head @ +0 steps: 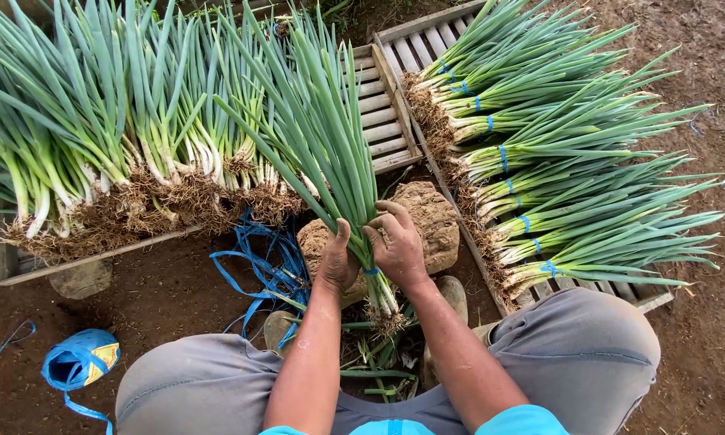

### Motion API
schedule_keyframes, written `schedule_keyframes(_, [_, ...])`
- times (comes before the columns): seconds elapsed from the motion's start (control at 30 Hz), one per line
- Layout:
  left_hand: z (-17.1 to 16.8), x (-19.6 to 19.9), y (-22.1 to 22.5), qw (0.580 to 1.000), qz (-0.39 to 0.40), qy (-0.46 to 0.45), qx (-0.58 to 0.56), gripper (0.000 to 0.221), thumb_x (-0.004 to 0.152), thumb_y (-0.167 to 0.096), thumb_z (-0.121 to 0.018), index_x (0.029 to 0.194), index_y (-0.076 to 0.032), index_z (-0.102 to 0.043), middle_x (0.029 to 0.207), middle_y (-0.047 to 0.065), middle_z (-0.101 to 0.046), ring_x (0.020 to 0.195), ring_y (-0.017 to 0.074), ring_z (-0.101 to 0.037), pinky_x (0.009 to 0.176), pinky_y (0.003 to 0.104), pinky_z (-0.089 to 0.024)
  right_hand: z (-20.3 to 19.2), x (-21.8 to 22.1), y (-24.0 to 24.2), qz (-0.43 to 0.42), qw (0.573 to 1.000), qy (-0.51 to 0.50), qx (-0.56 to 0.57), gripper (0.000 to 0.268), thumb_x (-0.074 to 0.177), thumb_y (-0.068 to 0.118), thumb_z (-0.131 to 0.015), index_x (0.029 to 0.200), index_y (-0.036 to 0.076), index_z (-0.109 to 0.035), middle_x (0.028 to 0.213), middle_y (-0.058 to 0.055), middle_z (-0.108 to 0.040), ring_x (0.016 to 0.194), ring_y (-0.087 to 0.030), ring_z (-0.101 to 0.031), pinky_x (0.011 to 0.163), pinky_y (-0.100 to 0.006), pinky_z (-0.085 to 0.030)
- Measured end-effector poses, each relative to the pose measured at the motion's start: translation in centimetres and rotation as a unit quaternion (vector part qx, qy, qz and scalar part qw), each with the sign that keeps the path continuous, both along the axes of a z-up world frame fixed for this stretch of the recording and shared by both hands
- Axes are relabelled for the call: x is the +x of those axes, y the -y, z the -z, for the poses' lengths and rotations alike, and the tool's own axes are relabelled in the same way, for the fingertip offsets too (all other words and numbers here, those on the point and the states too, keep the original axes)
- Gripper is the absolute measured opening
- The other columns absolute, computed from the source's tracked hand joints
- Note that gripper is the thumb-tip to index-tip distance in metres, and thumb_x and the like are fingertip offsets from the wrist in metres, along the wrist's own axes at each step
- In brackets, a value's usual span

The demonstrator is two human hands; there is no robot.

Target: Gathering harvested green onions into bunches and tying them with plastic string for transport.

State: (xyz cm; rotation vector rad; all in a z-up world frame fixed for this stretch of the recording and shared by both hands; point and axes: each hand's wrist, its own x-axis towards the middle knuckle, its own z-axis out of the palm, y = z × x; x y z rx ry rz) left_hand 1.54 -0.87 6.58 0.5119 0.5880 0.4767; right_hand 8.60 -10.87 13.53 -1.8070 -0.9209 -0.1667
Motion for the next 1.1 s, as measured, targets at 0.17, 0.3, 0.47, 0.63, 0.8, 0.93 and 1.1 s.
schedule_keyframes(0.17, [1.7, 0.0, -0.7, 1.0, -0.002, 0.015, -0.01, 0.058, 0.094, -0.05, -0.069, 0.137, -0.013, -0.06, 0.114, 0.022, -0.073, 0.091, 0.0384, -0.075, 0.085, 0.051, -0.064, 1.0, 2.0, 0.4, 0.043, 0.99, -0.118, 0.06, 0.012, 0.102, 0.018, -0.065, 0.096, 0.009, -0.06, 0.112, -0.009, -0.057, 0.101, -0.025, -0.062, 0.081, -0.034, -0.056])
schedule_keyframes(0.3, [-1.4, -0.6, -1.7, 0.997, 0.019, 0.076, -0.028, 0.072, 0.088, -0.059, -0.067, 0.144, -0.014, -0.056, 0.137, 0.023, -0.064, 0.108, 0.0412, -0.07, 0.098, 0.058, -0.058, -2.1, 3.2, 2.3, 0.093, 0.942, -0.313, 0.073, 0.017, 0.105, 0.02, -0.064, 0.105, 0.007, -0.054, 0.091, -0.005, -0.053, 0.08, -0.015, -0.058, 0.063, -0.024, -0.049])
schedule_keyframes(0.47, [-4.5, -1.6, -2.8, 0.983, 0.073, 0.168, 0.002, 0.081, 0.081, -0.058, -0.073, 0.145, -0.012, -0.053, 0.141, 0.024, -0.06, 0.111, 0.0384, -0.069, 0.096, 0.057, -0.058, -5.4, 2.6, 2.9, 0.108, 0.915, -0.38, -0.085, 0.043, 0.095, 0.009, -0.069, 0.131, 0.015, -0.048, 0.118, -0.02, -0.053, 0.104, -0.032, -0.058, 0.087, -0.045, -0.047])
schedule_keyframes(0.63, [-7.5, -1.3, -1.5, 0.967, 0.119, 0.219, 0.043, 0.08, 0.075, -0.044, -0.087, 0.141, -0.012, -0.056, 0.132, 0.025, -0.066, 0.117, 0.0463, -0.065, 0.094, 0.068, -0.055, -6.9, 1.4, 2.1, -0.094, 0.897, -0.428, 0.062, 0.086, 0.092, 0.018, -0.072, 0.158, 0.002, -0.019, 0.152, -0.043, -0.033, 0.138, -0.058, -0.039, 0.113, -0.069, -0.031])
schedule_keyframes(0.8, [-10.6, -1.2, 0.4, 0.958, 0.184, -0.01, 0.221, 0.045, 0.061, 0.006, -0.094, 0.101, -0.005, -0.075, 0.084, 0.007, -0.074, 0.079, 0.017, -0.07, 0.076, 0.036, -0.058, -4.0, 2.0, 1.5, -0.209, 0.841, -0.476, 0.151, 0.116, 0.075, 0.027, -0.089, 0.163, 0.018, -0.014, 0.142, -0.034, -0.047, 0.122, -0.052, -0.055, 0.084, -0.066, -0.059])
schedule_keyframes(0.93, [-9.3, 0.2, 0.1, 0.854, 0.319, -0.152, 0.381, 0.068, 0.053, -0.021, -0.1, 0.116, -0.011, -0.075, 0.1, 0.009, -0.073, 0.097, 0.0236, -0.066, 0.084, 0.039, -0.053, -0.4, 2.6, 2.2, -0.163, 0.838, -0.452, 0.258, 0.081, 0.071, 0.006, -0.09, 0.141, 0.007, -0.049, 0.125, -0.023, -0.068, 0.108, -0.033, -0.069, 0.096, -0.054, -0.058])
schedule_keyframes(1.1, [-14.3, 0.9, -0.3, 0.741, 0.463, -0.226, 0.431, 0.082, 0.062, -0.034, -0.097, 0.131, -0.002, -0.066, 0.126, 0.026, -0.068, 0.126, 0.0451, -0.061, 0.112, 0.052, -0.045, -3.1, 2.7, 2.7, -0.253, 0.727, -0.535, 0.348, 0.089, 0.067, 0.052, -0.089, 0.132, 0.004, -0.052, 0.143, -0.03, -0.054, 0.123, -0.042, -0.062, 0.101, -0.061, -0.054])
